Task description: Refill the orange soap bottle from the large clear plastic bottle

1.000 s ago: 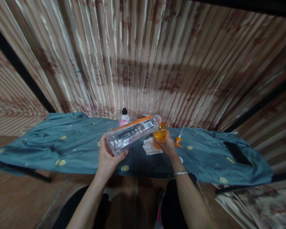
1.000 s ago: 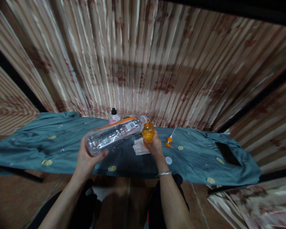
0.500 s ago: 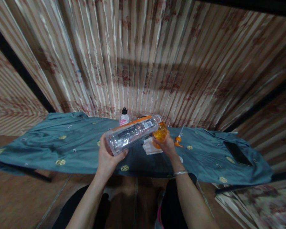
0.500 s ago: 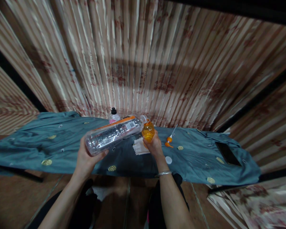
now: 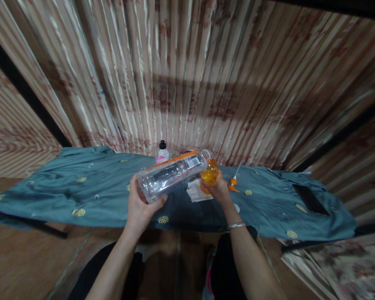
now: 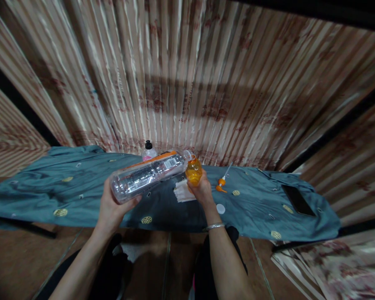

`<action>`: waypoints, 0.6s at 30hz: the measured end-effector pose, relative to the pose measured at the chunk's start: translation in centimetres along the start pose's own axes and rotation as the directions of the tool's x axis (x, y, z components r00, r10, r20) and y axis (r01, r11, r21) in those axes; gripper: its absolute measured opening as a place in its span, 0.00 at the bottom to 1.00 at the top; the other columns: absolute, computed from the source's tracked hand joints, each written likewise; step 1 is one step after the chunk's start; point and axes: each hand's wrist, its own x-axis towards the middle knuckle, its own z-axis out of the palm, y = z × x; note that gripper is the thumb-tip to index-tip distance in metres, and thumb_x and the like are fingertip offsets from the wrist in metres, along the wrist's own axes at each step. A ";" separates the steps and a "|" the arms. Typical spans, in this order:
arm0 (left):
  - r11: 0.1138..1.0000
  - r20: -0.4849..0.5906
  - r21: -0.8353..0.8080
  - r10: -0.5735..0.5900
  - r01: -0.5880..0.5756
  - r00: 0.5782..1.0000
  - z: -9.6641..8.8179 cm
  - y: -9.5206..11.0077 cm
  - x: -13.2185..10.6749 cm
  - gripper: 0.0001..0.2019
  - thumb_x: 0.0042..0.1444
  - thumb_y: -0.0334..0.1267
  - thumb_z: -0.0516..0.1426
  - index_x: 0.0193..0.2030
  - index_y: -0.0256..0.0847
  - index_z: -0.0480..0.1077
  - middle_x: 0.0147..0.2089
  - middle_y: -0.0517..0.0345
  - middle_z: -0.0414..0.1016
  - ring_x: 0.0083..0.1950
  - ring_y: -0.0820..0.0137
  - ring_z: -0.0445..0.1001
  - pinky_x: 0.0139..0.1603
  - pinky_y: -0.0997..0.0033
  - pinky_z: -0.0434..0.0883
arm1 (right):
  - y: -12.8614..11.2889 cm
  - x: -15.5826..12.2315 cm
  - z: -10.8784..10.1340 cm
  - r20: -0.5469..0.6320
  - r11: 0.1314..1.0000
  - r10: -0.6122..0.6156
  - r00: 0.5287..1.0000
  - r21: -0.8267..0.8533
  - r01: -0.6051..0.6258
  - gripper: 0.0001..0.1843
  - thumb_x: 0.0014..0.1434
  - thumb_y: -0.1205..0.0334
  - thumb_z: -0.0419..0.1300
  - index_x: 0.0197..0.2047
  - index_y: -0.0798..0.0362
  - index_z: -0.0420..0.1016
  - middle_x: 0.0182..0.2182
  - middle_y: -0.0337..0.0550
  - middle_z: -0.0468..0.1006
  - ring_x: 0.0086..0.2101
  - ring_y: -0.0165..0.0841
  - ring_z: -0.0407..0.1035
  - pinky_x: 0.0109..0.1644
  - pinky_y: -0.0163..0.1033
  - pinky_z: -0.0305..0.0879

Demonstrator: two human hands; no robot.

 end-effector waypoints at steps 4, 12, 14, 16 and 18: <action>1.000 0.013 0.012 0.021 -0.022 1.000 -0.1 -0.1 0.0 0.46 0.31 0.49 0.76 0.59 0.43 0.65 0.57 0.46 0.77 0.57 0.52 0.81 0.55 0.55 0.79 | -0.4 -0.1 -0.1 0.003 0.999 0.040 0.999 -0.016 -0.040 0.43 0.54 0.54 0.73 0.68 0.52 0.62 0.53 0.53 0.85 0.52 0.50 0.82 0.58 0.55 0.78; 1.000 0.018 0.009 0.028 -0.028 0.999 -0.1 -0.2 0.0 0.46 0.32 0.49 0.76 0.59 0.43 0.66 0.57 0.46 0.78 0.56 0.53 0.81 0.54 0.56 0.80 | -0.9 -0.1 -0.6 0.022 0.997 0.070 0.997 -0.028 -0.070 0.43 0.54 0.55 0.74 0.69 0.49 0.61 0.52 0.50 0.85 0.52 0.47 0.82 0.57 0.51 0.79; 0.999 0.023 0.015 0.036 -0.037 0.999 -0.2 -0.3 0.0 0.46 0.32 0.50 0.76 0.59 0.43 0.66 0.57 0.46 0.78 0.57 0.52 0.81 0.56 0.55 0.79 | -1.0 -0.1 -0.7 0.032 0.997 0.071 0.997 -0.025 -0.070 0.43 0.55 0.56 0.74 0.68 0.50 0.61 0.51 0.50 0.86 0.52 0.47 0.82 0.57 0.50 0.78; 0.999 0.024 0.020 0.036 -0.037 0.999 -0.2 -0.3 -0.1 0.46 0.33 0.50 0.76 0.59 0.43 0.65 0.57 0.46 0.78 0.58 0.52 0.81 0.58 0.54 0.79 | -1.0 -0.1 -0.7 0.030 0.997 0.072 0.997 -0.024 -0.071 0.42 0.55 0.56 0.73 0.68 0.50 0.62 0.52 0.51 0.86 0.53 0.48 0.82 0.57 0.50 0.78; 0.999 0.020 0.017 0.029 -0.030 0.999 -0.1 -0.3 -0.1 0.46 0.32 0.49 0.76 0.60 0.43 0.65 0.57 0.46 0.77 0.57 0.52 0.81 0.57 0.54 0.79 | -1.0 -0.1 -0.6 0.020 0.997 0.078 0.997 -0.026 -0.078 0.42 0.55 0.55 0.74 0.68 0.50 0.62 0.52 0.52 0.86 0.53 0.49 0.82 0.58 0.52 0.78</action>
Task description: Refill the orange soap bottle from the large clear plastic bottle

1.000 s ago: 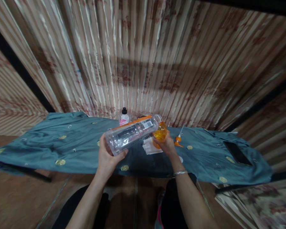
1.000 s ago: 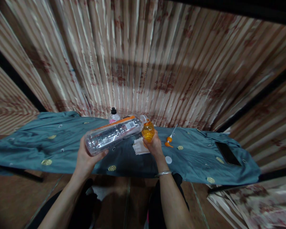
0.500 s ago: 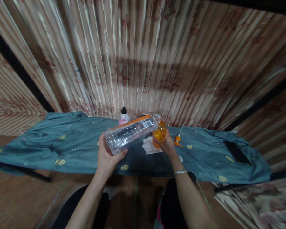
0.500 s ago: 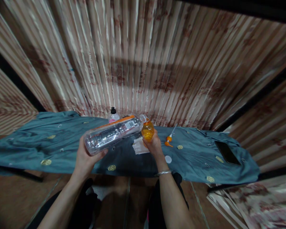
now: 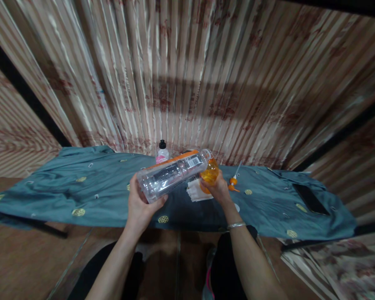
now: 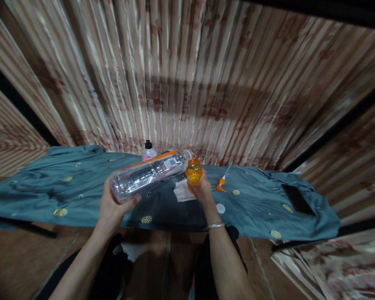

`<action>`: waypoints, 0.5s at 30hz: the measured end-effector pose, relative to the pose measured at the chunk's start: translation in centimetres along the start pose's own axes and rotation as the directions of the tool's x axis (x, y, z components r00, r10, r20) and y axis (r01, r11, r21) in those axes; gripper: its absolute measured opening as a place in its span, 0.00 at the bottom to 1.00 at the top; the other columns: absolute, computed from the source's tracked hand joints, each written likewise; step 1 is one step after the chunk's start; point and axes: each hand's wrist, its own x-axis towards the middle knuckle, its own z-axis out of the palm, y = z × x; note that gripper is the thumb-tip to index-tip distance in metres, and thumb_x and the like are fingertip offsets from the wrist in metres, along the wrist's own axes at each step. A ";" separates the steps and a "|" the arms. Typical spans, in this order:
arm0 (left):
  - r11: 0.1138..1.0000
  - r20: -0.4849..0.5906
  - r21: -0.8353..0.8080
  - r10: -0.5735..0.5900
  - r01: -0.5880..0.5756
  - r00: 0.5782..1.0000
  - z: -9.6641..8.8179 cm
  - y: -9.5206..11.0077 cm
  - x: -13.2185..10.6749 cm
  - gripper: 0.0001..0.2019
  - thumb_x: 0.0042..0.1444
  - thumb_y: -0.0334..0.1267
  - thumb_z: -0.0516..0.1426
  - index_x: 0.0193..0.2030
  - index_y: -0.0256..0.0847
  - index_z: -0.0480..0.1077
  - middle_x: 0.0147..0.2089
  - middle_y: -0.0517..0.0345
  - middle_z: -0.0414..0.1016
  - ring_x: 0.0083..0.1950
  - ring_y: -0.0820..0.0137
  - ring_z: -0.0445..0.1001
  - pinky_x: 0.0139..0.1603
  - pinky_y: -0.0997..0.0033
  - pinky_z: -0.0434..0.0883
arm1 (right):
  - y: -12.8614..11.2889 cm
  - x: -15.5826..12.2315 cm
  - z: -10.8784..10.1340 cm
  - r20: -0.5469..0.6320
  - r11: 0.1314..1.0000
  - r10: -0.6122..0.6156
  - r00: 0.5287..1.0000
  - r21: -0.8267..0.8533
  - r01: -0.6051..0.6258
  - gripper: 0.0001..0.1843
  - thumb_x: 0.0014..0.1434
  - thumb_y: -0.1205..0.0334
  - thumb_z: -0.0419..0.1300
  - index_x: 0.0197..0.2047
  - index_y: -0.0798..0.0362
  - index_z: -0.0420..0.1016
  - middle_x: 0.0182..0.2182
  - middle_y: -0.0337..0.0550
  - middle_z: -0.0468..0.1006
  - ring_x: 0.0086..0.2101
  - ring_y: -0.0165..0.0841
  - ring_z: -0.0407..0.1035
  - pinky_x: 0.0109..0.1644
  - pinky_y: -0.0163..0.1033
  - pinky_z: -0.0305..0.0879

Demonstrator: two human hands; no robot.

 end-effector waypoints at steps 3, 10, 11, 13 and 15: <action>1.000 -0.002 -0.007 -0.016 0.016 1.000 0.0 0.1 0.0 0.46 0.32 0.49 0.76 0.60 0.43 0.65 0.57 0.46 0.77 0.57 0.53 0.81 0.56 0.54 0.79 | 0.1 0.0 0.2 -0.007 1.000 0.004 1.000 0.001 -0.004 0.42 0.54 0.54 0.74 0.68 0.50 0.62 0.53 0.51 0.86 0.53 0.50 0.82 0.58 0.54 0.78; 1.000 0.003 0.009 -0.008 0.008 1.000 -0.1 -0.1 0.0 0.48 0.32 0.51 0.76 0.61 0.43 0.65 0.58 0.46 0.77 0.59 0.51 0.80 0.60 0.53 0.78 | 0.1 0.0 0.1 0.004 1.000 -0.002 1.000 0.003 0.002 0.44 0.54 0.54 0.73 0.69 0.52 0.61 0.54 0.53 0.85 0.54 0.50 0.81 0.59 0.54 0.78; 1.000 0.004 0.014 -0.002 0.002 1.000 -0.1 -0.1 0.0 0.47 0.32 0.51 0.76 0.60 0.43 0.65 0.58 0.46 0.77 0.59 0.51 0.80 0.59 0.53 0.78 | 0.1 0.0 0.1 0.006 1.000 -0.008 1.000 0.006 0.008 0.43 0.55 0.53 0.73 0.69 0.52 0.61 0.54 0.54 0.85 0.54 0.50 0.81 0.59 0.53 0.78; 1.000 0.007 0.020 0.004 -0.004 1.000 -0.1 -0.1 0.0 0.46 0.33 0.52 0.76 0.60 0.43 0.65 0.57 0.46 0.77 0.58 0.52 0.80 0.58 0.53 0.79 | 0.1 -0.1 0.1 0.003 1.000 -0.019 1.000 0.011 0.019 0.42 0.55 0.52 0.73 0.68 0.51 0.62 0.53 0.53 0.85 0.53 0.50 0.82 0.58 0.53 0.78; 1.000 0.008 0.027 0.000 -0.001 1.000 -0.1 0.0 0.0 0.46 0.32 0.52 0.76 0.60 0.43 0.65 0.57 0.46 0.77 0.58 0.51 0.80 0.57 0.53 0.79 | 0.1 -0.1 0.0 0.002 1.000 -0.019 1.000 0.013 0.019 0.42 0.55 0.51 0.72 0.68 0.50 0.62 0.52 0.51 0.86 0.53 0.50 0.82 0.58 0.53 0.78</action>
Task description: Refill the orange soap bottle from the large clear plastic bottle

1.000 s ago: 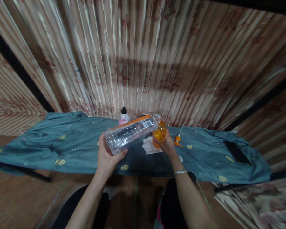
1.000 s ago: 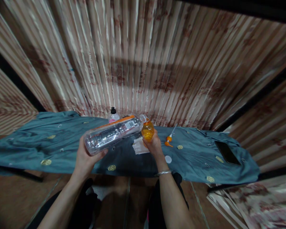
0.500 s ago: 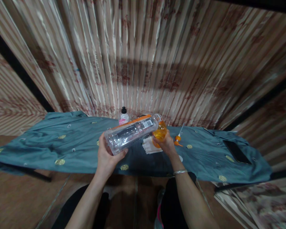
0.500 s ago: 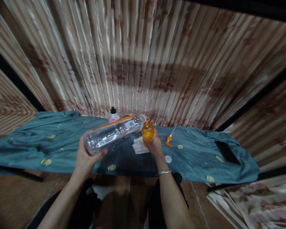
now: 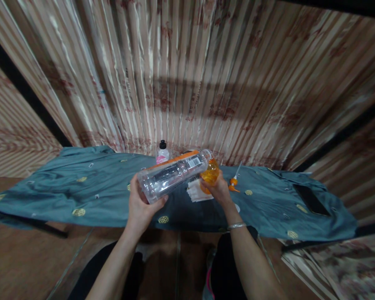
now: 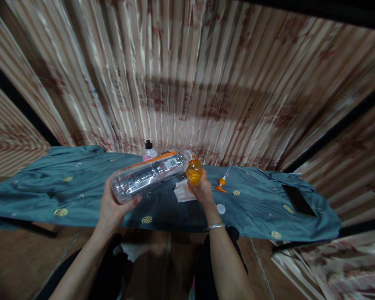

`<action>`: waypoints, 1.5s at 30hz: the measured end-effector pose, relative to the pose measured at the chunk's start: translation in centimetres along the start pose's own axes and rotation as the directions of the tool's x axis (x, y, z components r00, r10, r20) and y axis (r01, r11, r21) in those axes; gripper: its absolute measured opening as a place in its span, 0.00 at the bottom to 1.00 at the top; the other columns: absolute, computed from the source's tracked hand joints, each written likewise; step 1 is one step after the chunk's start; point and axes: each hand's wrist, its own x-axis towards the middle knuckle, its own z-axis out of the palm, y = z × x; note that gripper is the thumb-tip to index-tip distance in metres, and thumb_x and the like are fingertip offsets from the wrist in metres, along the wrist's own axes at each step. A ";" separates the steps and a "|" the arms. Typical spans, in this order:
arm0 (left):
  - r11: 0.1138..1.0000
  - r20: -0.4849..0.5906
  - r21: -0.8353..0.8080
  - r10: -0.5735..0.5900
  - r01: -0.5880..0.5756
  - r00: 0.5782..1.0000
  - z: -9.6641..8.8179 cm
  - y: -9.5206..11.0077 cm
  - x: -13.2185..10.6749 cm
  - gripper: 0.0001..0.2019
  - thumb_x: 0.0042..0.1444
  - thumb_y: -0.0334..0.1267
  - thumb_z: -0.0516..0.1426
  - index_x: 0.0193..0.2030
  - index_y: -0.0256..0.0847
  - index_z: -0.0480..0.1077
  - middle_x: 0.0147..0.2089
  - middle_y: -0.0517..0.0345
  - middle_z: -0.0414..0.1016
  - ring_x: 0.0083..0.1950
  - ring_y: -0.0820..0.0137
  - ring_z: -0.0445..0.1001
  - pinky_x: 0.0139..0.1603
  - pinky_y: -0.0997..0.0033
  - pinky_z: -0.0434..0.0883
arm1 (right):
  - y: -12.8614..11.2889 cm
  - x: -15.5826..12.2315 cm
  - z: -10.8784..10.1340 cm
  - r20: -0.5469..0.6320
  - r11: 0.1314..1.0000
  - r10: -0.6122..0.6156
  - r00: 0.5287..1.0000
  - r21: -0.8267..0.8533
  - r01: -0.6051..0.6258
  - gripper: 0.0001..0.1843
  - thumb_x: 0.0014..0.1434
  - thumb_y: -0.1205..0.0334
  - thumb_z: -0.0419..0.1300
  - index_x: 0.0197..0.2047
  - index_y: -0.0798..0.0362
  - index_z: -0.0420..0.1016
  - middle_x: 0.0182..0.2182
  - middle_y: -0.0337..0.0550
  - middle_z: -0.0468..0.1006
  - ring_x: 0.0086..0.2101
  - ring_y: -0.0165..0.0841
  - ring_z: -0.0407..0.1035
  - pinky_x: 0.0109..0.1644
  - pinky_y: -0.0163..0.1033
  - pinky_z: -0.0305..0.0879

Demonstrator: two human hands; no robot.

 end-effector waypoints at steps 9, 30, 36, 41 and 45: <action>1.000 0.002 -0.011 0.004 -0.004 1.000 0.0 0.1 0.0 0.46 0.32 0.50 0.76 0.59 0.43 0.65 0.56 0.47 0.77 0.56 0.53 0.81 0.56 0.54 0.80 | -0.6 0.0 -0.3 0.017 1.000 0.011 1.000 -0.008 -0.011 0.43 0.56 0.54 0.72 0.69 0.54 0.61 0.55 0.56 0.84 0.54 0.51 0.81 0.59 0.55 0.77; 1.000 -0.001 -0.004 0.008 -0.008 1.000 0.0 0.2 -0.1 0.47 0.31 0.51 0.77 0.60 0.44 0.65 0.57 0.46 0.77 0.58 0.52 0.81 0.56 0.54 0.80 | -0.7 -0.1 -0.3 0.004 1.000 0.008 1.000 -0.026 -0.008 0.42 0.56 0.56 0.73 0.69 0.55 0.61 0.54 0.56 0.85 0.54 0.50 0.81 0.59 0.53 0.78; 0.999 -0.003 0.000 0.039 -0.039 0.999 0.0 0.1 0.0 0.47 0.32 0.54 0.77 0.59 0.44 0.66 0.56 0.47 0.77 0.57 0.52 0.81 0.55 0.54 0.80 | -0.4 0.0 -0.2 -0.002 0.999 -0.003 1.000 -0.035 0.003 0.42 0.55 0.54 0.73 0.68 0.51 0.61 0.53 0.53 0.85 0.53 0.49 0.82 0.57 0.50 0.79; 0.999 0.001 0.020 0.051 -0.051 0.999 0.0 0.1 -0.1 0.46 0.33 0.54 0.77 0.59 0.45 0.66 0.57 0.48 0.77 0.57 0.53 0.81 0.56 0.55 0.80 | -0.3 0.0 -0.1 -0.003 1.000 0.004 1.000 -0.027 -0.004 0.43 0.55 0.53 0.73 0.68 0.53 0.61 0.52 0.55 0.85 0.53 0.51 0.82 0.57 0.53 0.79; 1.000 0.001 -0.002 0.022 -0.022 1.000 0.0 0.3 -0.1 0.46 0.32 0.51 0.76 0.59 0.44 0.65 0.57 0.47 0.77 0.58 0.52 0.81 0.56 0.55 0.80 | -0.3 0.0 -0.1 -0.005 1.000 -0.010 1.000 -0.023 0.010 0.43 0.54 0.54 0.73 0.68 0.55 0.61 0.53 0.56 0.85 0.53 0.51 0.82 0.57 0.53 0.79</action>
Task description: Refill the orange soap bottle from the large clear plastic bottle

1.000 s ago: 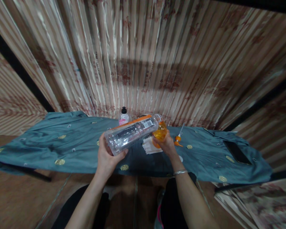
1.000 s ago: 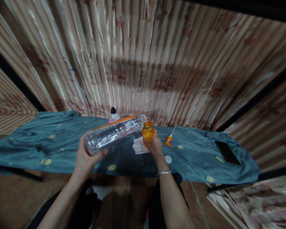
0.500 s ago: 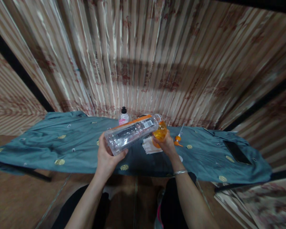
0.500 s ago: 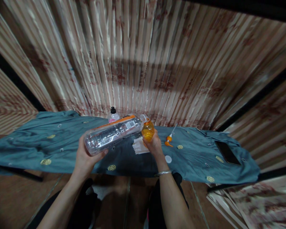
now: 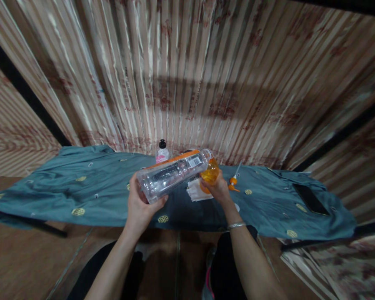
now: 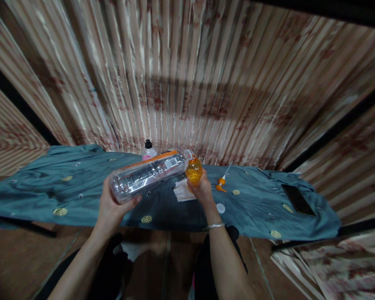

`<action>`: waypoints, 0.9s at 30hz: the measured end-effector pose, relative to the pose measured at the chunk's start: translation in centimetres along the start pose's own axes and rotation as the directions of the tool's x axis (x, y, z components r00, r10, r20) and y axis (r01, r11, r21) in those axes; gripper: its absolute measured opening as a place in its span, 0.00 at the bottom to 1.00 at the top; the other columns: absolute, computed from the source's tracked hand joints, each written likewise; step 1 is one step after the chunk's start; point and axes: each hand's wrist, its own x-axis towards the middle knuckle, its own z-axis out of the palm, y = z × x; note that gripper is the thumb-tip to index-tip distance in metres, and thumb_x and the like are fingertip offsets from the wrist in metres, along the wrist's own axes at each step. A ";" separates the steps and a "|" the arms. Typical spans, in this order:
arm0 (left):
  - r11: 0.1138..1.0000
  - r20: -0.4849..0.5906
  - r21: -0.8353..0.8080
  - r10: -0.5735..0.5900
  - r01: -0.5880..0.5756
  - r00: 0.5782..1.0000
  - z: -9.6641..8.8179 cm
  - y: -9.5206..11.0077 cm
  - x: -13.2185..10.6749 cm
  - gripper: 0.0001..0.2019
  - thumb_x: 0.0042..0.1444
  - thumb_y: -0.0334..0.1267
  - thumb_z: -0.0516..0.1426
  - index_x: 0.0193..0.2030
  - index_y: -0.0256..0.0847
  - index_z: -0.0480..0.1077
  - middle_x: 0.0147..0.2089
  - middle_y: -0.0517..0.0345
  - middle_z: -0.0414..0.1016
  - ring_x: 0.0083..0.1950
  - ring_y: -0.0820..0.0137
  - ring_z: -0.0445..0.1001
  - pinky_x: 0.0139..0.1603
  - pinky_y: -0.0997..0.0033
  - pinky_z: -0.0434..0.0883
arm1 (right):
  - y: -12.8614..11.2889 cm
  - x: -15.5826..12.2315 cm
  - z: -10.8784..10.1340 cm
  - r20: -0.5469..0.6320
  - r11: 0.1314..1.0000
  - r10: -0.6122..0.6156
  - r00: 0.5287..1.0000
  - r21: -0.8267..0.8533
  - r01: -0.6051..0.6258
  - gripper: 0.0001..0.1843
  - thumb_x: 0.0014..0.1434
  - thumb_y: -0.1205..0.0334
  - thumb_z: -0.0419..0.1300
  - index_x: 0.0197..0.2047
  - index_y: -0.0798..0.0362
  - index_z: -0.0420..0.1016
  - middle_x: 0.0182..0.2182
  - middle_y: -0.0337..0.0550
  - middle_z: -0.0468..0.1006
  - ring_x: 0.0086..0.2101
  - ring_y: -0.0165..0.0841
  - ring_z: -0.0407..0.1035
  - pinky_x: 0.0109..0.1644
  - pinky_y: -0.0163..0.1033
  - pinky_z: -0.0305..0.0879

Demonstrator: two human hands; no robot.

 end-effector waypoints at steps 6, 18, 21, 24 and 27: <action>1.000 0.012 0.002 -0.003 0.002 1.000 0.1 0.2 0.0 0.45 0.33 0.50 0.76 0.59 0.44 0.65 0.56 0.48 0.77 0.55 0.54 0.81 0.53 0.56 0.80 | -0.2 -0.1 -0.1 0.009 1.000 0.010 1.000 -0.005 -0.010 0.42 0.56 0.55 0.72 0.68 0.54 0.61 0.54 0.55 0.85 0.53 0.50 0.82 0.57 0.50 0.79; 1.000 0.017 0.021 -0.006 0.006 1.000 0.0 0.3 -0.1 0.46 0.33 0.52 0.76 0.60 0.44 0.64 0.56 0.48 0.76 0.56 0.53 0.80 0.55 0.56 0.79 | -0.6 0.0 -0.5 0.030 0.999 0.027 0.999 0.038 -0.028 0.41 0.55 0.56 0.73 0.68 0.54 0.62 0.51 0.55 0.86 0.52 0.52 0.82 0.56 0.54 0.80; 1.000 0.009 0.008 -0.010 0.010 1.000 0.1 0.4 0.0 0.46 0.32 0.51 0.76 0.59 0.44 0.65 0.55 0.48 0.76 0.55 0.53 0.81 0.54 0.55 0.80 | -0.7 -0.1 -0.6 0.035 0.999 0.032 0.999 0.032 -0.033 0.41 0.55 0.56 0.72 0.68 0.53 0.62 0.51 0.54 0.86 0.52 0.52 0.82 0.56 0.54 0.79; 1.000 0.007 0.012 -0.013 0.013 1.000 0.1 0.4 0.0 0.45 0.32 0.51 0.76 0.58 0.44 0.65 0.55 0.48 0.77 0.55 0.53 0.81 0.54 0.55 0.80 | -0.7 -0.1 -0.6 0.041 0.999 0.031 0.999 0.026 -0.033 0.41 0.56 0.55 0.72 0.68 0.53 0.61 0.52 0.54 0.86 0.52 0.50 0.82 0.57 0.53 0.79; 1.000 0.017 0.016 -0.010 0.010 1.000 0.0 0.5 0.0 0.45 0.33 0.51 0.76 0.59 0.44 0.65 0.55 0.49 0.77 0.55 0.53 0.81 0.54 0.55 0.80 | -0.7 -0.1 -0.6 0.035 0.999 0.040 0.999 0.017 -0.040 0.41 0.56 0.55 0.73 0.68 0.54 0.62 0.52 0.53 0.86 0.52 0.49 0.82 0.56 0.51 0.79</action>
